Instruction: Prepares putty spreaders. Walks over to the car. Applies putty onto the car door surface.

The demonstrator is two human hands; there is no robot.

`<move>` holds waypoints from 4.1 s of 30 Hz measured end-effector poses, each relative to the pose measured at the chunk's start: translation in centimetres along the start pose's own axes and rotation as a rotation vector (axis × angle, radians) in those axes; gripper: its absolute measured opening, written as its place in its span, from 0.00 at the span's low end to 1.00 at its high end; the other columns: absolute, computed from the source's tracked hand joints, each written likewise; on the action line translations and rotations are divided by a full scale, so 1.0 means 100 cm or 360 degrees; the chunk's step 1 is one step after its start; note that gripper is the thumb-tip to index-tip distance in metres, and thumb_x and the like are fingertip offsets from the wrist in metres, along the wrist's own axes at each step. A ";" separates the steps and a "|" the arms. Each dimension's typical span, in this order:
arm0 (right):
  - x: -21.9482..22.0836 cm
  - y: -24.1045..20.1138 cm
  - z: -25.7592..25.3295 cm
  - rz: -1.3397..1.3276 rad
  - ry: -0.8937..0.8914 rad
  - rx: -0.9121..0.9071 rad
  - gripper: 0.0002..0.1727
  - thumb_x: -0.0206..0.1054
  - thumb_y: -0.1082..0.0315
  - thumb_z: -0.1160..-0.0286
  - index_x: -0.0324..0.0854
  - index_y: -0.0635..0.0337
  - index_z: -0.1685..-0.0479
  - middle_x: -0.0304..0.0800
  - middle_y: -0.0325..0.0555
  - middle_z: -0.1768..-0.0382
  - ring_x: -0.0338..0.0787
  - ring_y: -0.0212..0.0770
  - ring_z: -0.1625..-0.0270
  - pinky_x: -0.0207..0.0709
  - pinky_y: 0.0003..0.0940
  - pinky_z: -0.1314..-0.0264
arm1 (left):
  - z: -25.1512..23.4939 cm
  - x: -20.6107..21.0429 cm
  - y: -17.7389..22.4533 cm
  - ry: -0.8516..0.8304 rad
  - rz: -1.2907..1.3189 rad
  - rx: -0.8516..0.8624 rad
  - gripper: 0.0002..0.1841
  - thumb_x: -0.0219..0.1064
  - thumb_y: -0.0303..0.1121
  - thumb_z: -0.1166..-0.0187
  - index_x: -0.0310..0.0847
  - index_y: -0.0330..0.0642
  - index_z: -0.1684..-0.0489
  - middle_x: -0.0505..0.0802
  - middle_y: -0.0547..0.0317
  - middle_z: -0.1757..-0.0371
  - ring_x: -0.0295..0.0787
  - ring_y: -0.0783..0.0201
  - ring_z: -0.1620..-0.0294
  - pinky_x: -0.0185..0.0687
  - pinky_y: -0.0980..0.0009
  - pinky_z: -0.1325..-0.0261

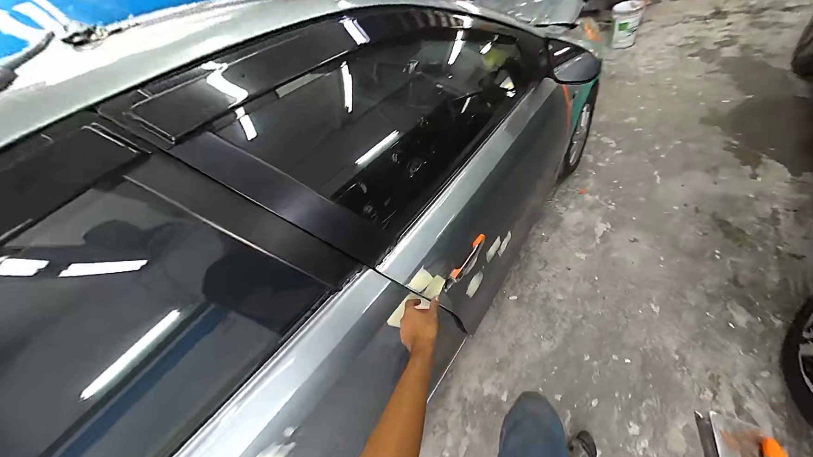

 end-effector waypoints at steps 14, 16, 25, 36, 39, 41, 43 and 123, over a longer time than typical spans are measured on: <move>0.116 -0.228 -0.208 0.0440 -0.0702 -0.0380 0.28 0.44 0.51 0.07 0.82 0.65 0.62 0.83 0.36 0.74 0.85 0.28 0.69 0.83 0.36 0.59 | -0.026 0.015 0.007 0.0271 -0.0042 0.0026 0.18 0.60 0.45 0.11 0.90 0.41 0.50 0.97 0.50 0.57 0.95 0.48 0.57 0.84 0.40 0.47; 0.147 -0.246 -0.219 0.0524 -0.0857 -0.0497 0.26 0.46 0.55 0.07 0.80 0.64 0.69 0.79 0.35 0.79 0.83 0.26 0.74 0.81 0.32 0.64 | -0.020 0.015 0.001 0.0234 0.0021 -0.0072 0.17 0.57 0.42 0.10 0.90 0.42 0.44 0.96 0.50 0.55 0.95 0.49 0.55 0.85 0.41 0.45; 0.309 -0.360 -0.199 0.0600 -0.1656 -0.1187 0.21 0.50 0.65 0.10 0.84 0.71 0.63 0.83 0.35 0.78 0.84 0.19 0.72 0.82 0.22 0.62 | 0.079 0.076 0.108 -0.0471 0.1737 -0.0398 0.37 0.34 0.56 0.08 0.81 0.33 0.33 0.95 0.47 0.49 0.95 0.55 0.54 0.90 0.56 0.51; 0.438 -0.415 -0.140 0.1089 -0.2733 -0.1787 0.16 0.66 0.57 0.24 0.90 0.61 0.54 0.95 0.40 0.63 0.94 0.31 0.59 0.89 0.32 0.52 | 0.112 0.158 0.174 0.0424 0.2334 -0.0509 0.11 0.61 0.35 0.13 0.81 0.34 0.56 0.91 0.58 0.65 0.91 0.66 0.71 0.92 0.66 0.61; 0.469 -0.436 -0.127 0.1117 -0.2740 -0.1973 0.18 0.66 0.54 0.24 0.90 0.61 0.56 0.94 0.40 0.65 0.93 0.32 0.62 0.89 0.33 0.55 | 0.129 0.192 0.149 0.0811 0.2374 -0.0850 0.11 0.58 0.36 0.13 0.80 0.35 0.52 0.90 0.59 0.66 0.89 0.67 0.74 0.90 0.67 0.66; 0.488 -0.448 -0.116 0.1221 -0.2736 -0.2225 0.17 0.70 0.54 0.27 0.89 0.60 0.55 0.93 0.40 0.66 0.93 0.32 0.63 0.89 0.34 0.56 | 0.147 0.229 0.129 0.1069 0.2383 -0.1163 0.13 0.57 0.35 0.12 0.80 0.33 0.49 0.90 0.56 0.65 0.88 0.66 0.75 0.90 0.66 0.66; 0.504 -0.455 -0.091 0.1366 -0.2677 -0.2680 0.18 0.72 0.52 0.29 0.87 0.58 0.55 0.91 0.42 0.68 0.91 0.38 0.64 0.86 0.43 0.59 | 0.170 0.264 0.104 0.1288 0.2355 -0.1498 0.13 0.56 0.34 0.11 0.79 0.30 0.47 0.90 0.52 0.65 0.88 0.64 0.75 0.90 0.65 0.66; 0.520 -0.417 -0.054 0.0605 -0.1946 -0.3737 0.40 0.66 0.49 0.26 0.69 0.84 0.35 0.89 0.68 0.55 0.93 0.42 0.54 0.85 0.35 0.50 | 0.240 0.294 -0.025 0.1663 0.2929 -0.1656 0.26 0.32 0.35 0.14 0.82 0.37 0.52 0.94 0.53 0.61 0.91 0.61 0.68 0.87 0.62 0.59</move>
Point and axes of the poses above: each hand's wrist, its own z-axis away from the middle knuckle, its own x-axis out of the palm, y = z × x, the point moved 2 cm from there along -z, towards the middle knuckle
